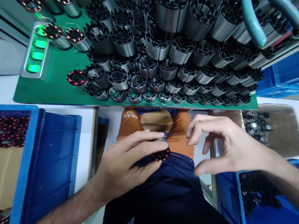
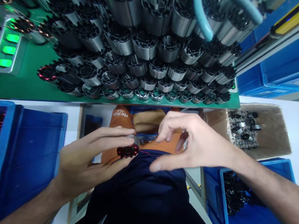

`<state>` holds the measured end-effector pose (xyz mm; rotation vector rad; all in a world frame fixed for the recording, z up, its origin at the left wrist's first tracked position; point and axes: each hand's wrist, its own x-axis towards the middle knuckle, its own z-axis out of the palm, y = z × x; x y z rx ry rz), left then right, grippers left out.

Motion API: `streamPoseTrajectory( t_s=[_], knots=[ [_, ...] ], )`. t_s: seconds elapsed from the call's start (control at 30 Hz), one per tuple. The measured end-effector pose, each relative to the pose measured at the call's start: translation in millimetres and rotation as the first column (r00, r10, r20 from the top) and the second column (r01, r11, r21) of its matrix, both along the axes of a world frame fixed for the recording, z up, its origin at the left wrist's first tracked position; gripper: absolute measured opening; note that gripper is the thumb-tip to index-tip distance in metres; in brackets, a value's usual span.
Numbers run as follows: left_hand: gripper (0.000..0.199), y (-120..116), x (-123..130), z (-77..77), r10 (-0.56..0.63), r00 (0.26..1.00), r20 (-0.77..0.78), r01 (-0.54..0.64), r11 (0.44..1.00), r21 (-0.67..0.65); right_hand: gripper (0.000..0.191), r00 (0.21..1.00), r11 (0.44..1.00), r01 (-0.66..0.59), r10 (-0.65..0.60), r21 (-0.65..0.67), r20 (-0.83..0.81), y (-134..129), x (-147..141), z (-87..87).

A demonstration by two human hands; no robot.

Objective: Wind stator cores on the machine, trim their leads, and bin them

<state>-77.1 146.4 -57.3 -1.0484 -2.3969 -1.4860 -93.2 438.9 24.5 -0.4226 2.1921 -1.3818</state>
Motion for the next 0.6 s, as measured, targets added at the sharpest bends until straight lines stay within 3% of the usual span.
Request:
streamPoseTrajectory(
  t_s=[0.03, 0.1, 0.17, 0.2, 0.27, 0.33, 0.4, 0.47, 0.53, 0.6],
  knots=[
    [0.029, -2, 0, -1.2, 0.010, 0.997, -0.078, -0.010, 1.000, 0.001, 0.043, 0.976, 0.998, 0.047, -0.034, -0.053, 0.216, 2, -2, -3.8],
    [0.026, -3, 0, -1.6, 0.013, 0.974, -0.224, -0.015, 1.000, -0.008, 0.051, 0.807, 0.983, 0.113, -0.005, -0.147, 0.591, 0, -2, -15.6],
    [0.025, -2, 0, 0.6, -0.018, 0.931, -0.364, 0.004, 0.999, -0.041, 0.056, 0.663, 0.969, 0.122, 0.081, -0.215, 0.744, -6, 3, -27.4],
    [0.025, -1, 0, 2.2, -0.039, 0.905, -0.423, 0.011, 0.998, -0.068, 0.054, 0.693, 0.969, 0.094, 0.100, -0.227, 0.714, -11, 7, -31.2],
    [0.025, 3, 0, 5.6, -0.043, 0.895, -0.443, -0.009, 0.993, -0.115, 0.046, 0.873, 0.983, 0.005, 0.086, -0.184, 0.480, -18, 14, -31.8],
    [0.028, 7, 1, 7.9, -0.003, 0.969, -0.249, -0.028, 0.992, -0.123, 0.038, 0.982, 0.994, -0.052, 0.068, -0.092, 0.175, -20, 17, -23.5],
    [0.030, 8, 2, 8.5, 0.016, 0.999, 0.041, -0.013, 0.996, -0.090, 0.034, 0.997, 0.998, -0.059, 0.059, -0.006, -0.050, -15, 16, -11.2],
    [0.030, 6, 2, 7.2, 0.002, 0.988, 0.156, 0.004, 0.999, -0.038, 0.031, 0.988, 0.999, -0.028, 0.033, 0.036, -0.150, -5, 10, -1.8],
    [0.030, 2, 2, 4.6, 0.013, 0.998, 0.057, -0.012, 1.000, -0.018, 0.037, 1.000, 1.000, 0.017, -0.017, 0.007, -0.018, 4, 5, 0.0],
    [0.030, -2, 2, 2.1, 0.016, 0.994, -0.110, -0.020, 0.999, -0.028, 0.050, 0.927, 0.993, 0.056, -0.013, -0.105, 0.375, 7, 3, -6.6]
  ],
)
